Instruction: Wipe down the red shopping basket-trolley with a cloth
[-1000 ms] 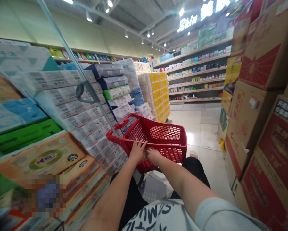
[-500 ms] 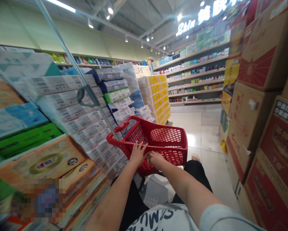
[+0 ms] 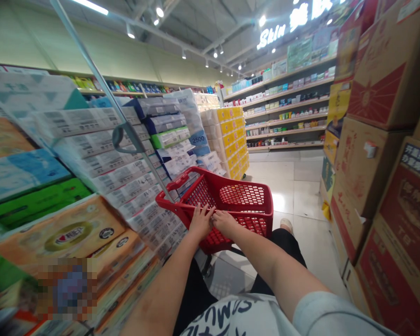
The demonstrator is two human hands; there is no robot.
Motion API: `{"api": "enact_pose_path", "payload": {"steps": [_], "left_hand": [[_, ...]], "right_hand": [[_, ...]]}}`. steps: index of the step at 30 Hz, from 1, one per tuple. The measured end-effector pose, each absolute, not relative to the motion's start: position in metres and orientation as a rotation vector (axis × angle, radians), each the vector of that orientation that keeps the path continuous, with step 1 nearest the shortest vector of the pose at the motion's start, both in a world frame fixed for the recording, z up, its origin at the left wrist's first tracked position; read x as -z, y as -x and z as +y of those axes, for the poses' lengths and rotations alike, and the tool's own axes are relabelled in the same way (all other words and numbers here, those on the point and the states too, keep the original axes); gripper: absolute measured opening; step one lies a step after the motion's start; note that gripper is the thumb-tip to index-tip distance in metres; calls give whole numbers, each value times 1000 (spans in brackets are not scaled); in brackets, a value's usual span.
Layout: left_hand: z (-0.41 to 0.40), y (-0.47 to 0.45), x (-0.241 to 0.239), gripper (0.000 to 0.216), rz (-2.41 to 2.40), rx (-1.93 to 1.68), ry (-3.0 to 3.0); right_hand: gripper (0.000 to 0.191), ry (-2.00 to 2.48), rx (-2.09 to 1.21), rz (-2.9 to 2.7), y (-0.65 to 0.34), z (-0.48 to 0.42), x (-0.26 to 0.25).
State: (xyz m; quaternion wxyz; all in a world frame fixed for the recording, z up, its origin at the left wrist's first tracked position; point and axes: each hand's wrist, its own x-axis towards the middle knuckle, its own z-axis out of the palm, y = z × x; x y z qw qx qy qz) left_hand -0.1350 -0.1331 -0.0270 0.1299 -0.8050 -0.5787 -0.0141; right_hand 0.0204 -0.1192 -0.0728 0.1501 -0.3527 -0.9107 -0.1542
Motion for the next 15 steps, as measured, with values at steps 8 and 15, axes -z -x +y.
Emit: {"api": "enact_pose_path", "payload": {"steps": [8,15], "left_hand": [[-134,135,29,69,-1682,49,2330],[-134,133,25,71,-1707,20,2324]], "right_hand": [[21,1036,422,-2675,-30,-124,78],[18,1079,341,-2696,-48,-131,80]]}}
